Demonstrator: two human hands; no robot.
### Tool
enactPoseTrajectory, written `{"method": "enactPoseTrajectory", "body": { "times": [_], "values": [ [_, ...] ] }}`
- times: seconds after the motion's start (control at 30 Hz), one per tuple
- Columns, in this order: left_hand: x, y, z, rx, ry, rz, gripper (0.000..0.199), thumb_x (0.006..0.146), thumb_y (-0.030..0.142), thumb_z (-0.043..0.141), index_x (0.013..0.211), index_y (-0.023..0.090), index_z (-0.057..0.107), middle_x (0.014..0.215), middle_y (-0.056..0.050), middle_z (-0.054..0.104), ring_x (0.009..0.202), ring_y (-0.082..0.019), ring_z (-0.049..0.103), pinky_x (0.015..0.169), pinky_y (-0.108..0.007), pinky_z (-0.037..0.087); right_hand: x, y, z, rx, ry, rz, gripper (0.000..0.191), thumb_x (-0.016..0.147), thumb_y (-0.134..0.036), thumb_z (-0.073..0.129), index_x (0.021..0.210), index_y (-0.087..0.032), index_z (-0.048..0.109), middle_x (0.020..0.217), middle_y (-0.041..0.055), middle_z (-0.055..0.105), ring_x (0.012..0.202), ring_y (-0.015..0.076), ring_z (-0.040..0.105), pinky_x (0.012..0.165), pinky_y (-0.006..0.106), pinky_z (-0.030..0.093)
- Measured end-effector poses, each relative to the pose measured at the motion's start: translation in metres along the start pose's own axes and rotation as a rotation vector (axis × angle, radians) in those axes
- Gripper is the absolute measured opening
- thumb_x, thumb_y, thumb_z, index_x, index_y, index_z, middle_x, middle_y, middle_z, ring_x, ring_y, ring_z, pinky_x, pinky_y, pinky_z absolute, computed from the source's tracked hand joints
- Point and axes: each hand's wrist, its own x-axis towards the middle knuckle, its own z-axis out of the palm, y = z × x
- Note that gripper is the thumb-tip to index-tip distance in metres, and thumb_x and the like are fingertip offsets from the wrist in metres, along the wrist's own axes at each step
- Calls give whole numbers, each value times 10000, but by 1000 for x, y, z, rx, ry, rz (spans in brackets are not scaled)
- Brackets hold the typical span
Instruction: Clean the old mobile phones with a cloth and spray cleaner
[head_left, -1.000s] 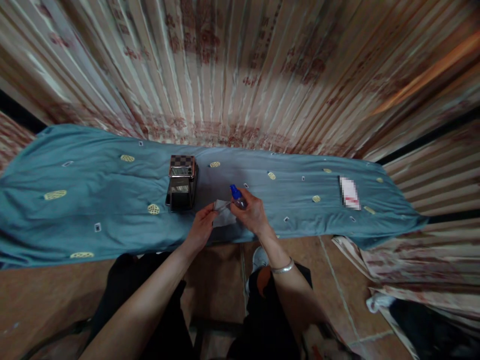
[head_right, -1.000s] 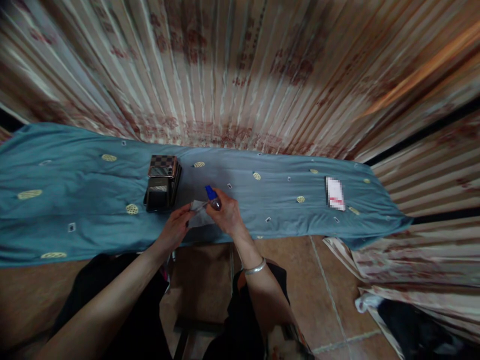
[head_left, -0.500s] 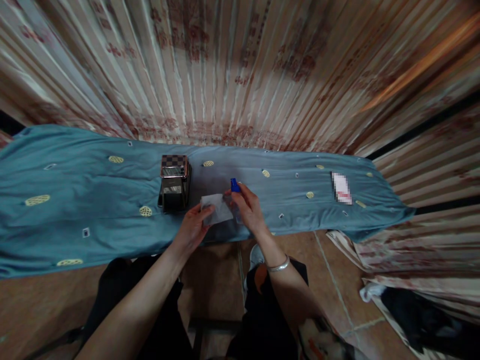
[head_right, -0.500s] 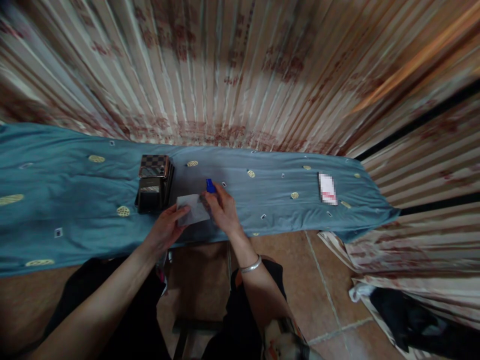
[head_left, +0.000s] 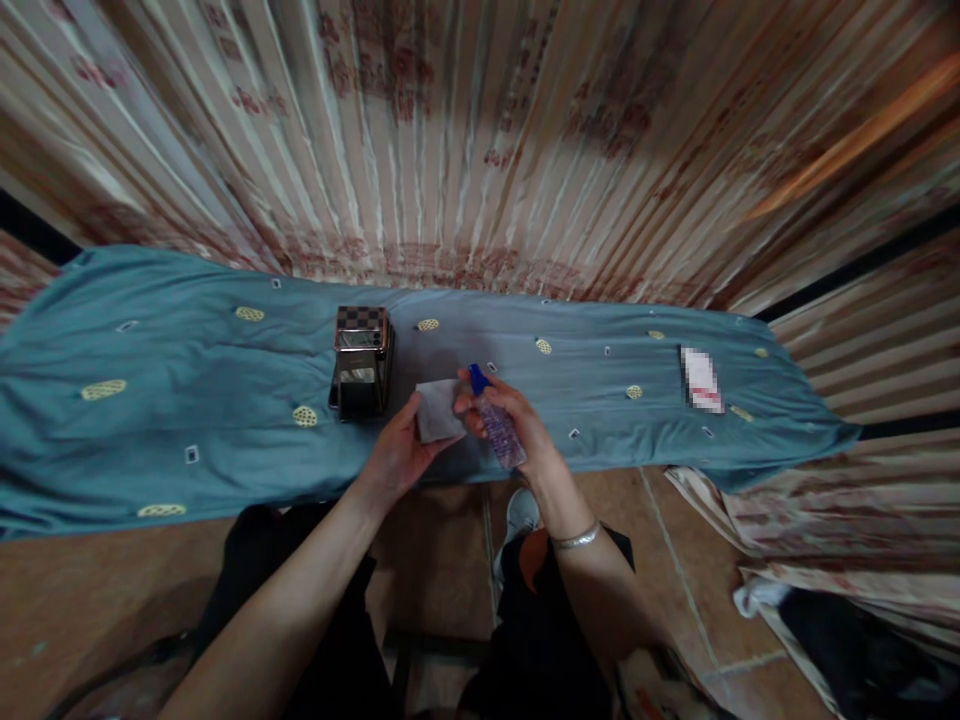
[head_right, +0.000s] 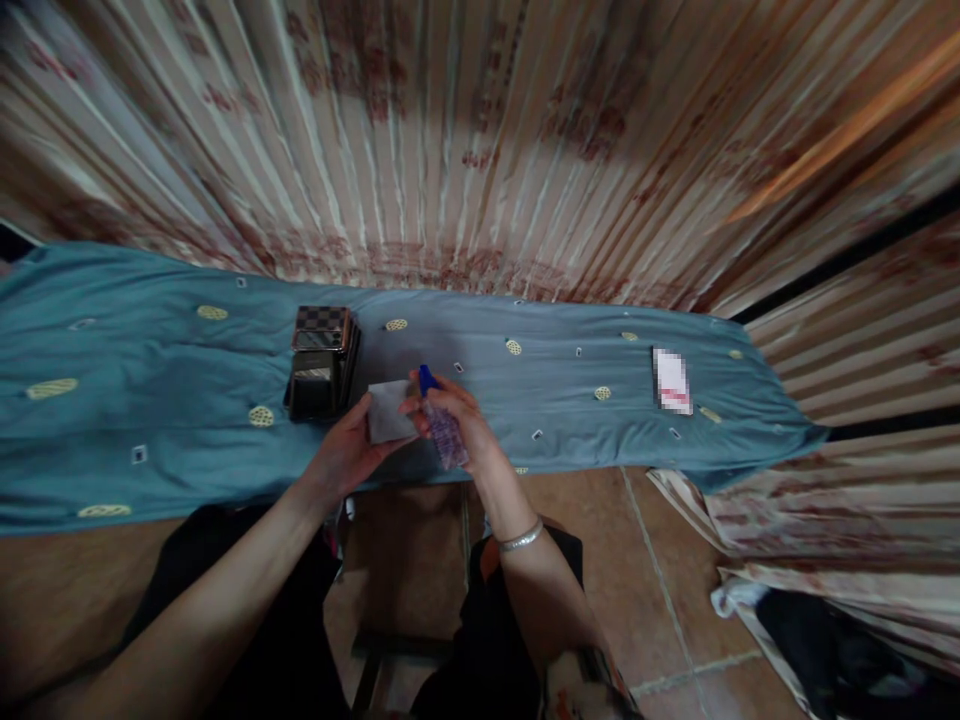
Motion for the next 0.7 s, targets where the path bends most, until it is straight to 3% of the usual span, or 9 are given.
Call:
{"method": "enactPoseTrajectory", "body": {
  "times": [0.17, 0.33, 0.5, 0.7],
  "values": [
    [-4, 3, 5, -13, -28, 0, 255, 1003, 302, 517, 998, 143, 717, 885, -66, 757, 776, -180, 710, 766, -325, 605, 0, 1, 4, 136, -37, 125, 557, 704, -451, 717, 1214, -256, 606, 826, 0, 726, 584, 134, 539, 471, 223, 427],
    [-2, 1, 2, 6, -3, 54, 166, 961, 222, 575, 894, 141, 704, 818, -41, 737, 724, -155, 688, 745, -304, 592, -3, 1, 8, 129, -76, 149, 780, 702, -471, 721, 1421, -315, 462, 868, -11, 756, 497, 106, 482, 399, 192, 337],
    [-3, -2, 2, 39, -20, 133, 185, 944, 257, 586, 869, 142, 709, 781, -41, 711, 722, -165, 659, 763, -307, 564, -4, 13, 9, -231, -45, 40, 739, 781, -444, 676, 1476, -330, 454, 869, -37, 733, 496, 108, 547, 423, 223, 429],
    [-3, -4, 4, 76, 10, 185, 202, 948, 232, 531, 883, 161, 708, 798, -39, 706, 751, -185, 647, 747, -305, 538, -7, 27, 6, -755, -33, -172, 504, 893, -324, 560, 1397, -308, 563, 628, -69, 615, 444, 136, 548, 488, 282, 490]
  ]
}}
